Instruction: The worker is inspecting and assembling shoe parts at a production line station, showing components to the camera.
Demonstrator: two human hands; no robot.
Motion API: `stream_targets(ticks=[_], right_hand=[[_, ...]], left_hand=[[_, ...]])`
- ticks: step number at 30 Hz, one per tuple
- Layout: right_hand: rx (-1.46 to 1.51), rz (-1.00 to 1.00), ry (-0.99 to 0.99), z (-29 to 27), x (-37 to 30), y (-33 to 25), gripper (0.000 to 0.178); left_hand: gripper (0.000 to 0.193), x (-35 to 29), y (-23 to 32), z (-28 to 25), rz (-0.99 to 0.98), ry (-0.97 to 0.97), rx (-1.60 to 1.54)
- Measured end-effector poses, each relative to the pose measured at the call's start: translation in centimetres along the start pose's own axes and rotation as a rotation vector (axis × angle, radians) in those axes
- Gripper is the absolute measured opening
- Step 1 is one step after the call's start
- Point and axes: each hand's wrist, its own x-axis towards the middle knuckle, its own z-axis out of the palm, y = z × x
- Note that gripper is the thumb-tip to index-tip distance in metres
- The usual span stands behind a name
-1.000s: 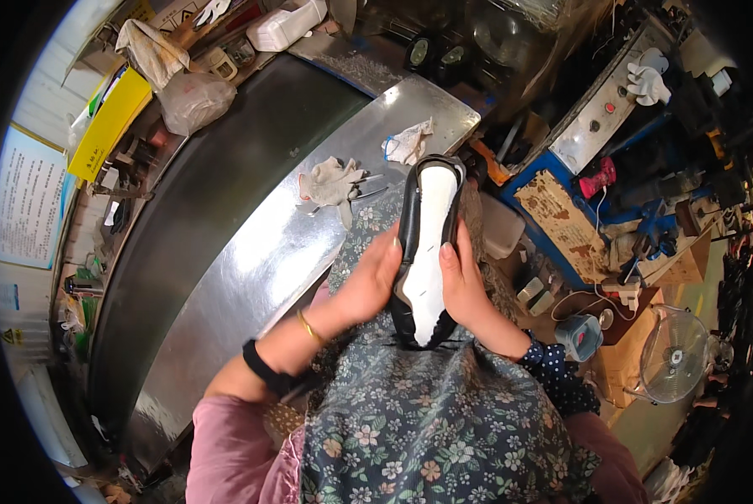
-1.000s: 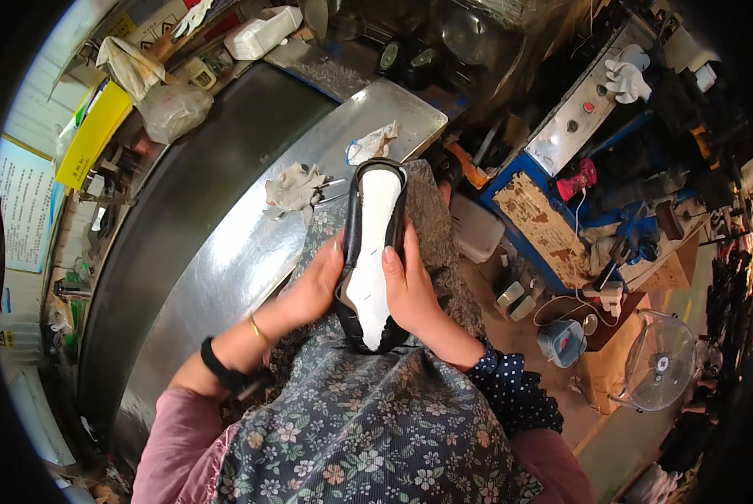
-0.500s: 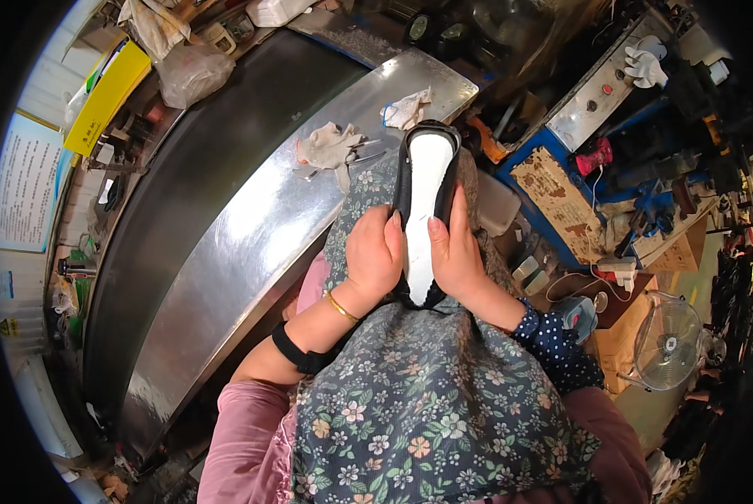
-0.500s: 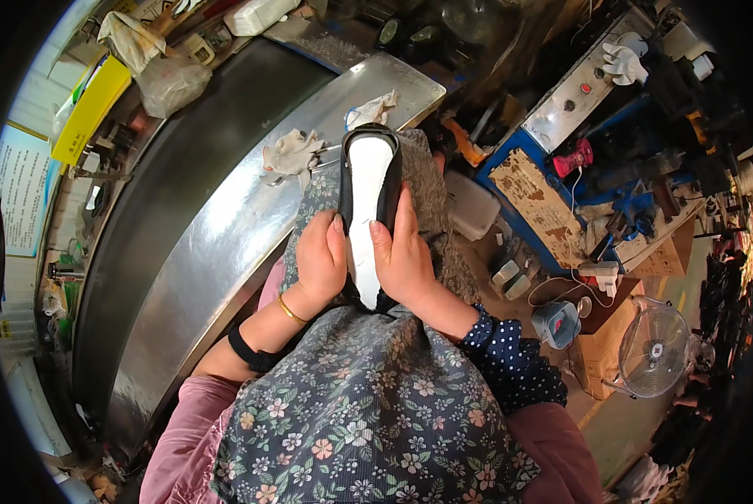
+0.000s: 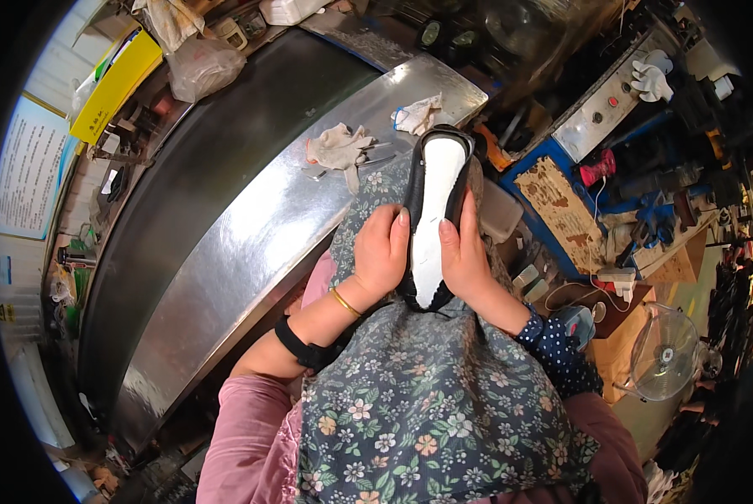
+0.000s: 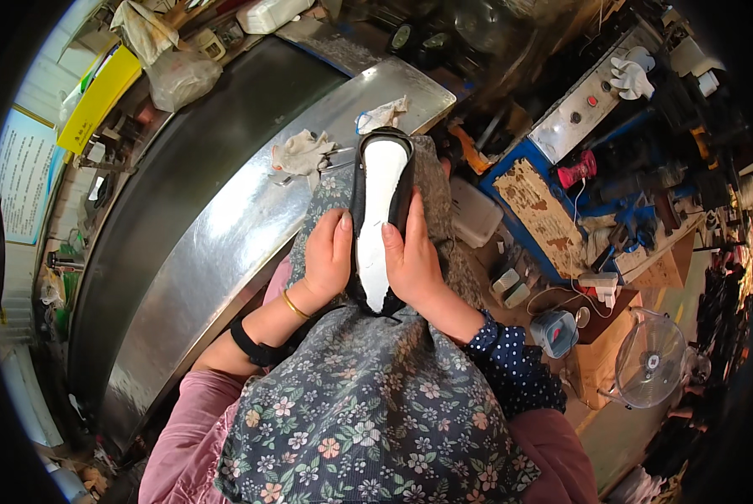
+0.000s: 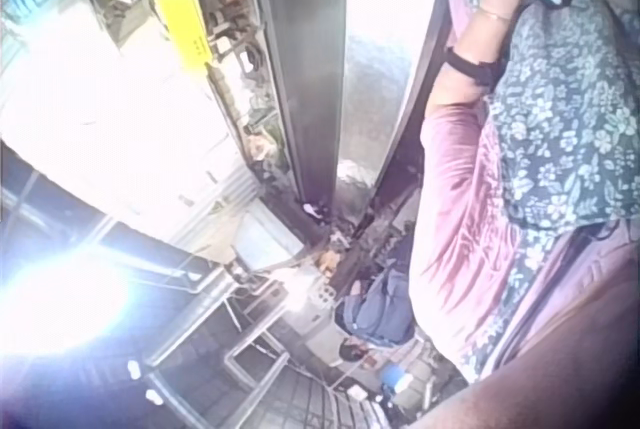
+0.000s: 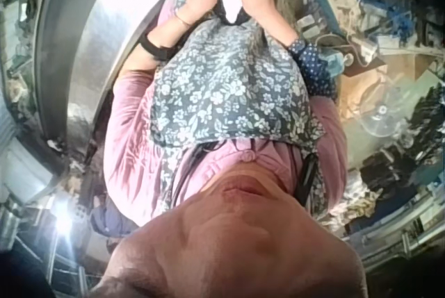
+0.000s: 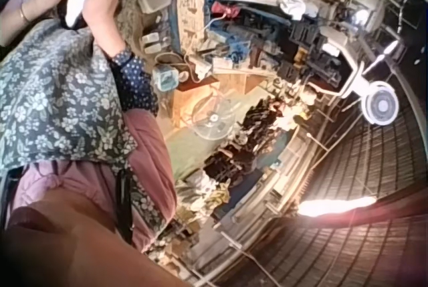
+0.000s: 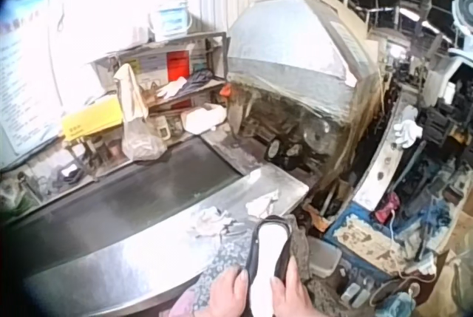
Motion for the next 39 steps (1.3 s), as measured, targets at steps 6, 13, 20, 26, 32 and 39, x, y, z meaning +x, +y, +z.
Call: stream_targets(ticks=[6, 13, 20, 26, 32, 39], right_hand=[[-0.048, -0.076, -0.116, -1.1, -1.0, 0.0, 0.071], [0.433, 0.445, -0.088, -5.5, 6.2, 2.8, 0.072], [0.945, 0.267, -0.358, -3.6, 10.9, 1.4, 0.050], [0.818, 0.012, -0.415, -4.2, 11.1, 2.0, 0.032], [0.442, -0.113, -0.166, -3.0, 10.4, 2.1, 0.030], [0.935, 0.063, -0.357, -4.5, 10.3, 2.1, 0.037]], left_hand=[[0.059, 9.7, 2.5, -0.8, -0.619, -0.518, -1.094], [0.065, 12.3, 3.5, 0.8, -0.705, -0.544, -1.049], [0.051, 10.3, 3.3, 1.1, -0.291, -0.461, -0.347], [0.048, 9.9, 2.2, 1.4, -0.280, -0.533, -0.811], [0.043, 9.2, 1.4, 2.5, -0.138, -0.475, -0.794], [0.039, 9.2, 2.0, 2.6, -0.326, -0.494, -0.967]])
